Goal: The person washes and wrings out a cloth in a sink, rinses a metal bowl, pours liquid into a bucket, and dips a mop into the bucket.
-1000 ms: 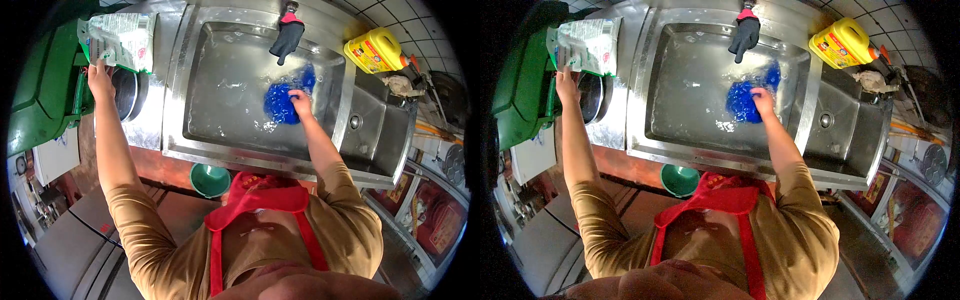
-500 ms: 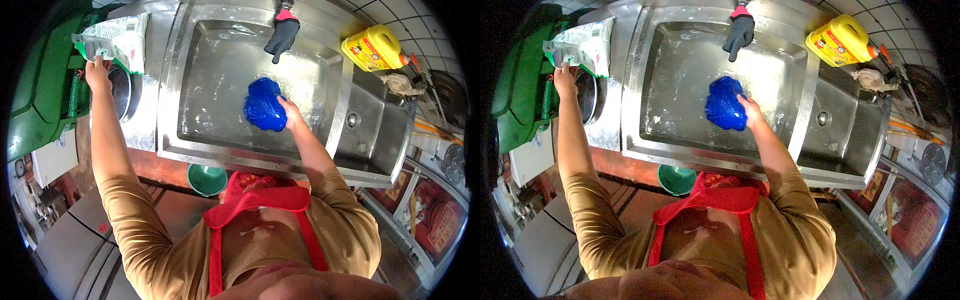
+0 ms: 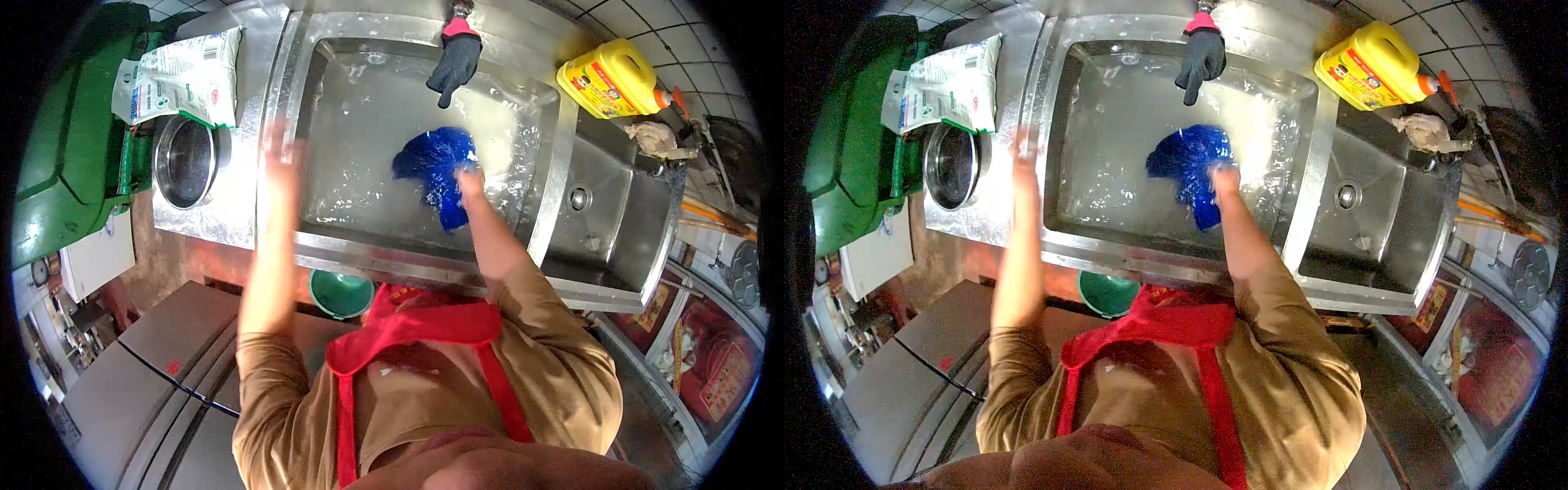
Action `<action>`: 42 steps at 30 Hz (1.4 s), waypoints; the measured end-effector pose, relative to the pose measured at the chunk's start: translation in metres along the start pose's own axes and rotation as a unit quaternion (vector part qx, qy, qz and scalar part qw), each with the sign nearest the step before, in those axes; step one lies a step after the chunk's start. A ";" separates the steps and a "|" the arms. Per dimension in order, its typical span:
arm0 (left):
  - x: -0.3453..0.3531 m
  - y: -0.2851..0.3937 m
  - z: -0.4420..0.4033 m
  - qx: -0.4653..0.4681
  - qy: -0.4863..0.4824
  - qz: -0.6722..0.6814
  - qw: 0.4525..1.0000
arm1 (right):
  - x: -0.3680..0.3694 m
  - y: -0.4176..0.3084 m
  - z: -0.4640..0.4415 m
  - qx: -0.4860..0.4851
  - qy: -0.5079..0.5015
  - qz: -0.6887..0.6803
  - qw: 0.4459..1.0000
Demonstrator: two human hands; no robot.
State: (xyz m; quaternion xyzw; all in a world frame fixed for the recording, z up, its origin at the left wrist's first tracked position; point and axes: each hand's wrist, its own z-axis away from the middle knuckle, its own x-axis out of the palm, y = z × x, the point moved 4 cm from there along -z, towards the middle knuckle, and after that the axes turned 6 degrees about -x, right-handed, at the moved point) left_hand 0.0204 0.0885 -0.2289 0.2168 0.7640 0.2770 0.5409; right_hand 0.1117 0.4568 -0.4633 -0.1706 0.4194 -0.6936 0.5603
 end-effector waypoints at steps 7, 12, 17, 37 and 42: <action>0.145 0.077 0.136 -0.586 -0.345 0.500 0.536 | 0.030 -0.092 0.087 0.087 -0.237 -0.381 0.889; 0.181 0.073 0.128 -0.482 -0.342 0.729 0.345 | 0.030 -0.138 0.149 -0.066 -0.242 -0.213 0.944; 0.182 0.076 0.143 -0.500 -0.235 0.668 0.499 | 0.031 -0.138 0.121 -0.372 -0.078 0.209 0.901; 0.191 0.037 0.135 -0.522 -0.321 0.681 0.400 | 0.055 -0.114 0.133 0.053 -0.344 -0.312 0.884; 0.218 0.019 0.149 -0.405 -0.264 0.773 0.411 | 0.061 -0.132 0.147 -0.310 -0.167 0.069 0.934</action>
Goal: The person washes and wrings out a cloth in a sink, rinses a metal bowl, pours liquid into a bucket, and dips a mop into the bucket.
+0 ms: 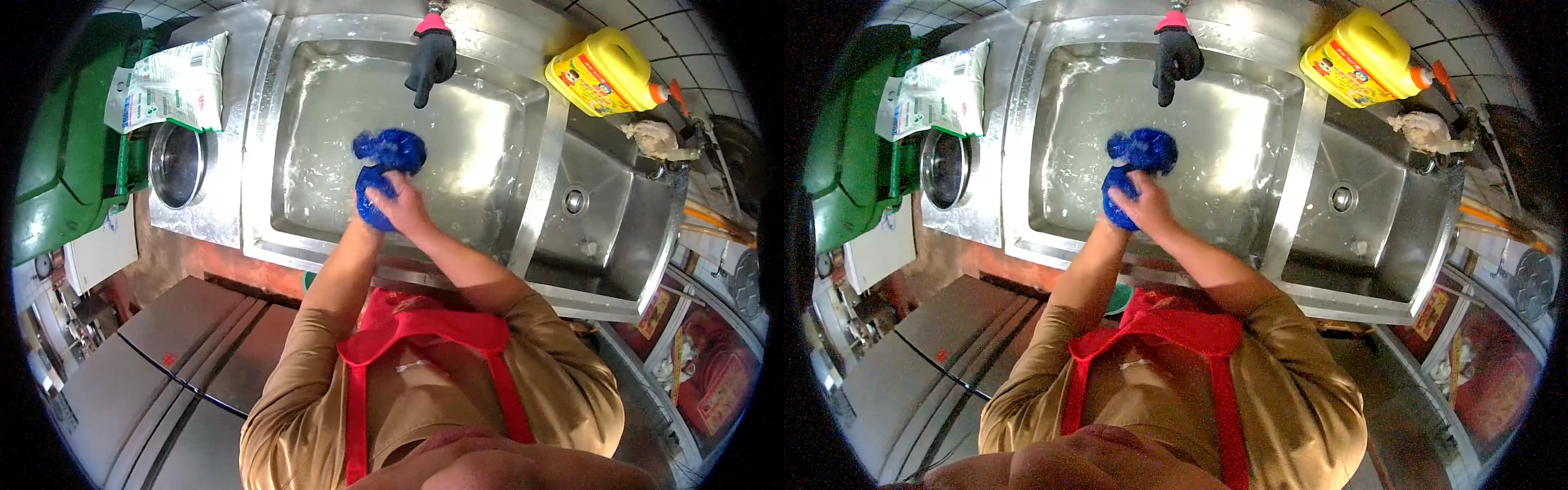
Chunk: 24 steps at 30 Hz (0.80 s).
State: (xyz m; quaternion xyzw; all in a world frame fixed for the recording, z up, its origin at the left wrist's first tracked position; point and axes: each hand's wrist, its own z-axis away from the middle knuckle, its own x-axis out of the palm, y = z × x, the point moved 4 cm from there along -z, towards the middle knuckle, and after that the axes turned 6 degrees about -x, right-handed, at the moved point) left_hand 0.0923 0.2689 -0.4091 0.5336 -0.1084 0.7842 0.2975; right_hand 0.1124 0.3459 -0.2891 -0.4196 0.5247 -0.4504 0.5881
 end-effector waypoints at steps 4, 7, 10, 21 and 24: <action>0.022 -0.005 0.006 0.000 0.157 0.058 0.986 | -0.021 0.033 -0.048 -0.090 0.030 0.312 0.945; 0.011 0.004 0.007 0.028 0.279 -0.263 0.923 | -0.042 0.065 -0.066 -0.102 -0.031 0.430 0.896; 0.036 0.022 0.021 0.150 0.298 -0.619 0.711 | -0.059 0.091 -0.056 -0.129 -0.088 0.492 0.856; 0.048 0.027 0.057 -0.013 0.340 -0.481 0.808 | -0.034 0.056 -0.016 0.272 0.038 -0.508 0.816; 0.068 0.021 0.058 -0.093 0.270 -0.222 0.932 | -0.026 -0.022 -0.005 0.214 0.019 -0.564 0.797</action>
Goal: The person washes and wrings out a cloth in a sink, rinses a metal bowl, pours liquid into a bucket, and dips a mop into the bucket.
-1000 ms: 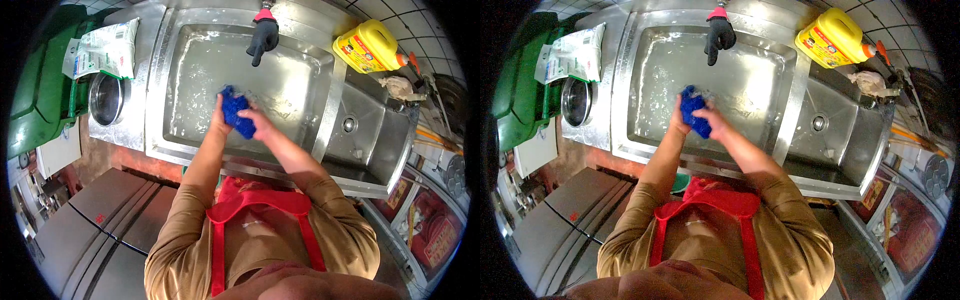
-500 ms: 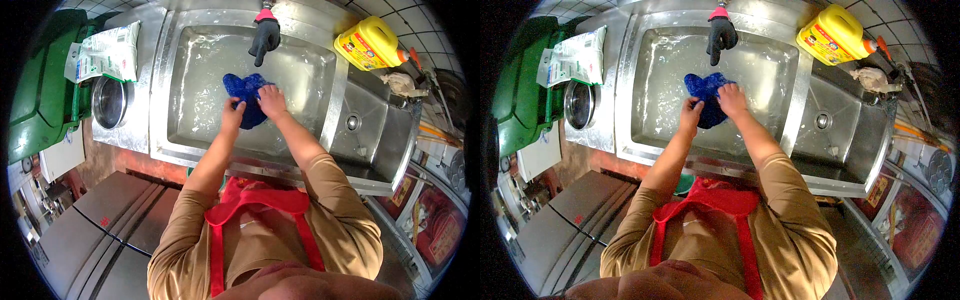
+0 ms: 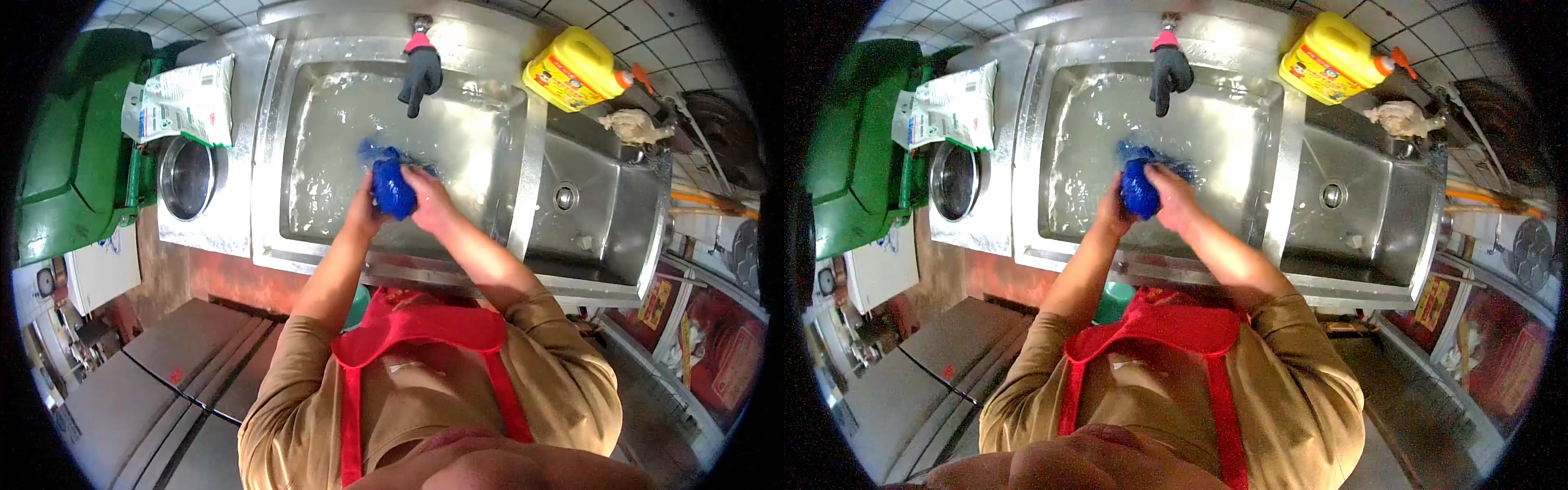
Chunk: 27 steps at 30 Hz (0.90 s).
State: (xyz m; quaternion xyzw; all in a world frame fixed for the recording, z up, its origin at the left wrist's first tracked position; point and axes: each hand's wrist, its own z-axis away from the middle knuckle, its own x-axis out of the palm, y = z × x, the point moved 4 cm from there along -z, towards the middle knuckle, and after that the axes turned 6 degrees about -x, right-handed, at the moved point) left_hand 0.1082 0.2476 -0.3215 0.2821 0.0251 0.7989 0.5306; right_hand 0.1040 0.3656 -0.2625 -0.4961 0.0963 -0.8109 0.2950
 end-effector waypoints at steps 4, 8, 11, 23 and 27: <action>0.043 0.019 0.029 0.009 -0.212 0.175 0.961 | 0.029 -0.005 0.023 -0.072 -0.042 0.203 0.976; 0.054 0.010 0.042 -0.015 -0.150 0.048 0.987 | 0.047 -0.033 0.037 -0.218 -0.043 0.476 0.851; 0.061 0.000 0.050 0.002 -0.119 -0.002 0.993 | 0.045 -0.037 0.031 -0.236 -0.039 0.527 0.816; 0.151 0.017 0.114 0.523 -0.017 -0.613 0.592 | 0.056 -0.297 0.065 -0.448 0.009 0.803 0.392; 0.162 0.005 0.085 0.376 -0.269 -0.171 0.870 | 0.027 -0.424 0.060 -0.360 0.195 0.892 0.191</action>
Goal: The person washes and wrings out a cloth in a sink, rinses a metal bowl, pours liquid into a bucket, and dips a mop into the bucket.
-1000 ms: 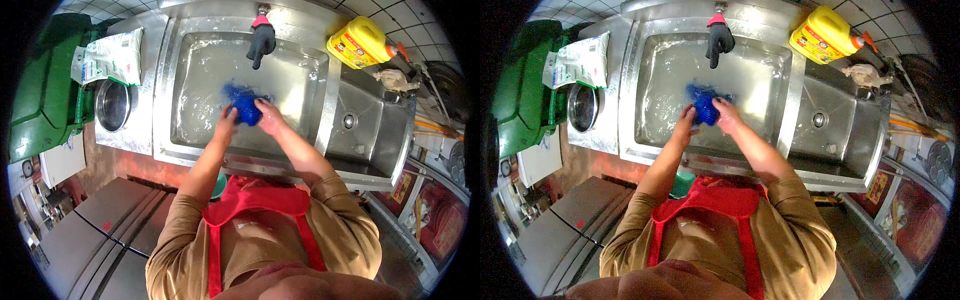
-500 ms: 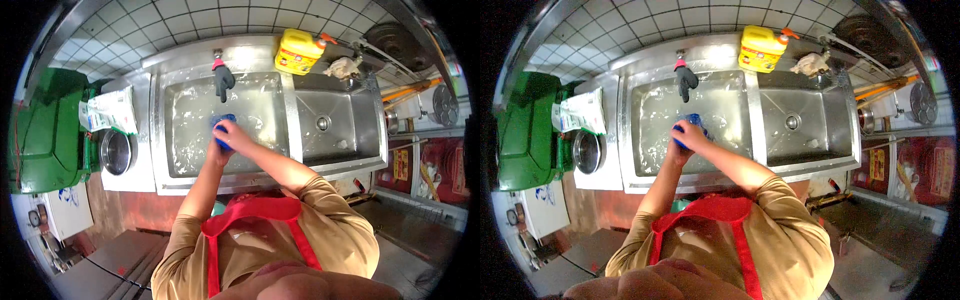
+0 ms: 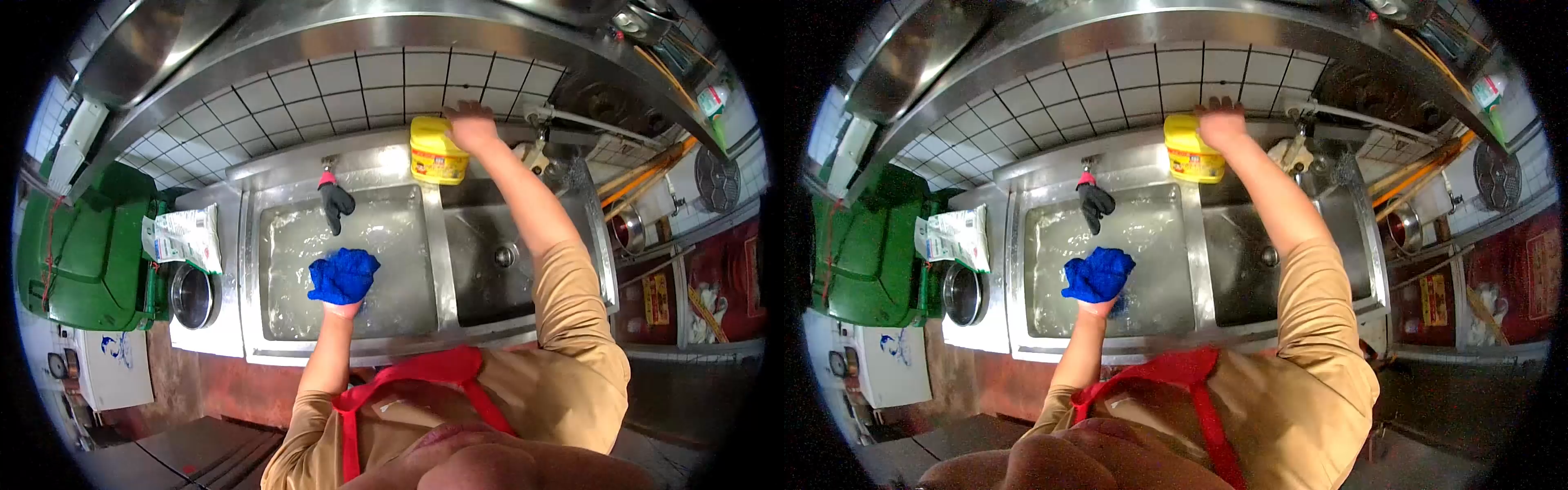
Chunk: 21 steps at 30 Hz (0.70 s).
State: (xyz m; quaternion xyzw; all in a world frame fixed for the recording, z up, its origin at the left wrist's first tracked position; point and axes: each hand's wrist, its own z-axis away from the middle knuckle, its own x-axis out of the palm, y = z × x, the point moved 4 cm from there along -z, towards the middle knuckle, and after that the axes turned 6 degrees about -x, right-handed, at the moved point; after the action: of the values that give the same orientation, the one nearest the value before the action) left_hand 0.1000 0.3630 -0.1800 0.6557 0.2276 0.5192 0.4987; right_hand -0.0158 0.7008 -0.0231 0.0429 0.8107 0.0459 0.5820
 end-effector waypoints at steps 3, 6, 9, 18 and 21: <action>0.021 -0.003 -0.003 -0.072 -0.033 0.390 0.917 | 0.009 0.026 -0.015 0.022 -0.151 0.014 0.988; 0.023 -0.007 -0.001 -0.075 -0.037 0.415 0.906 | 0.041 0.043 -0.032 -0.035 -0.271 0.014 0.962; 0.026 -0.012 -0.003 -0.087 -0.022 0.419 0.903 | -0.007 0.026 -0.019 0.037 -0.275 -0.139 0.951; 0.108 0.019 -0.053 0.095 -0.096 -0.351 0.927 | 0.035 -0.002 -0.006 0.141 -0.350 -0.463 0.802; 0.118 0.005 -0.085 0.143 -0.070 -0.534 0.830 | 0.049 0.000 -0.010 0.107 -0.226 -0.323 0.913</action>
State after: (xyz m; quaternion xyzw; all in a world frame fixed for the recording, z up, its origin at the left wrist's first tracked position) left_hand 0.0644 0.4929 -0.1254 0.5304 0.5782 0.0861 0.6139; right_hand -0.0410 0.7064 -0.0656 -0.1499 0.6272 -0.2427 0.7247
